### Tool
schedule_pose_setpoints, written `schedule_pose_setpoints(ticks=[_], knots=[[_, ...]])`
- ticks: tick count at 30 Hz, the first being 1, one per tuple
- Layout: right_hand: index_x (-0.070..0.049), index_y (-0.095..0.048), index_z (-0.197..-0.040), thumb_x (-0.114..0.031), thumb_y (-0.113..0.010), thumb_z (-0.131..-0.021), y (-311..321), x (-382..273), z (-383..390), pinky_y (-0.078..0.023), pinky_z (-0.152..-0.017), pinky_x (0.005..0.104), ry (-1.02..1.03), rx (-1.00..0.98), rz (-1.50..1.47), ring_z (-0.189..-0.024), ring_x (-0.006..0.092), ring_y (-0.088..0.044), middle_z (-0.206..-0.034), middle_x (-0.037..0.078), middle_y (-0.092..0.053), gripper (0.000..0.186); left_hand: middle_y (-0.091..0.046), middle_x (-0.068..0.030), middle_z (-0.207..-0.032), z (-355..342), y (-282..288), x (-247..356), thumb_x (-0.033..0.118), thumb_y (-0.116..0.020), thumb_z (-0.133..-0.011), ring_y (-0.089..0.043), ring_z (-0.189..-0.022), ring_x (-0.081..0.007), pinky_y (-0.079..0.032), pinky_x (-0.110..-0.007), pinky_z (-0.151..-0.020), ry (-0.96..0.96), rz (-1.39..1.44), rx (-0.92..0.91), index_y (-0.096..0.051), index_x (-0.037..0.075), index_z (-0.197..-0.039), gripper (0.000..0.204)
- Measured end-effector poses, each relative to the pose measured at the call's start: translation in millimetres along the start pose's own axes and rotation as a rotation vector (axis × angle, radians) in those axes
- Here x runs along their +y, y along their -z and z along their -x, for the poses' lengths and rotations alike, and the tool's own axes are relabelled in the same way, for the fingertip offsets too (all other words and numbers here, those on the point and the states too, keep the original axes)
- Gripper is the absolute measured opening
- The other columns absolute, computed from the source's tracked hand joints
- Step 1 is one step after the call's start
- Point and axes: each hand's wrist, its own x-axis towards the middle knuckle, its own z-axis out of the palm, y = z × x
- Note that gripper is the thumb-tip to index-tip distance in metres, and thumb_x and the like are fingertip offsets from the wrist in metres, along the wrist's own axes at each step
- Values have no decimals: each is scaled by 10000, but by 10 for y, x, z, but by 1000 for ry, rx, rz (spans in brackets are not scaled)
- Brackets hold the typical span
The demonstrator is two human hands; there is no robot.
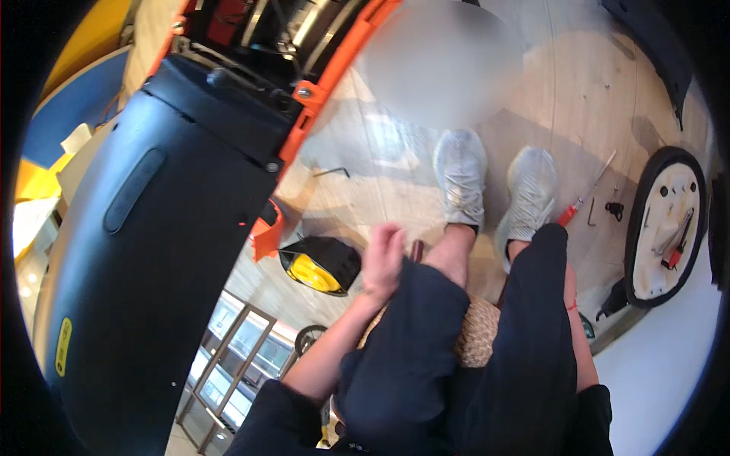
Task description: Replacing fairing and internal components on an electric scooter.
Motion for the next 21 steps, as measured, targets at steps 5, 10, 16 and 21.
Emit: schedule_pose_setpoints(ticks=[5, 10, 16, 21], knots=[[12, -560, -1040, -47, -542, -844, -11, -48, 61, -471, -755, 261, -125, 47, -125, -823, 145, -602, -910, 99, -631, 206, -583, -172, -775, -597, -531, -3, 152, -522, -888, -586, -711, -308, -457, -353, -629, -367, -126, -87, -481, 23, -969, 158], [-4, -573, -1026, -107, -571, -840, -111, -188, 426, -472, -743, 267, -198, 105, -181, -816, 149, -599, -903, 86, -630, 213, -577, -242, -797, -674, -154, -483, 274, -449, -905, -548, -788, -448, -423, -499, -638, -213, -368, -146, -442, 68, -957, 213], [7, -587, -1018, -141, -533, -831, -209, -289, 965, -473, -766, 334, -265, 88, -185, -854, 222, -600, -902, 135, -632, 244, -551, -122, -855, -434, 293, -806, 227, -445, -907, -527, -811, -221, -427, -337, -759, -238, -475, -268, -505, 20, -1003, 236], [-8, -579, -1040, -167, -565, -819, -290, -329, 1325, -489, -763, 319, -305, 174, -342, -877, 228, -621, -943, 138, -638, 272, -478, -3, -716, -233, 622, -540, 173, -490, -916, -441, -684, -85, -389, -233, -640, -51, 169, -181, -524, 39, -871, 146]])
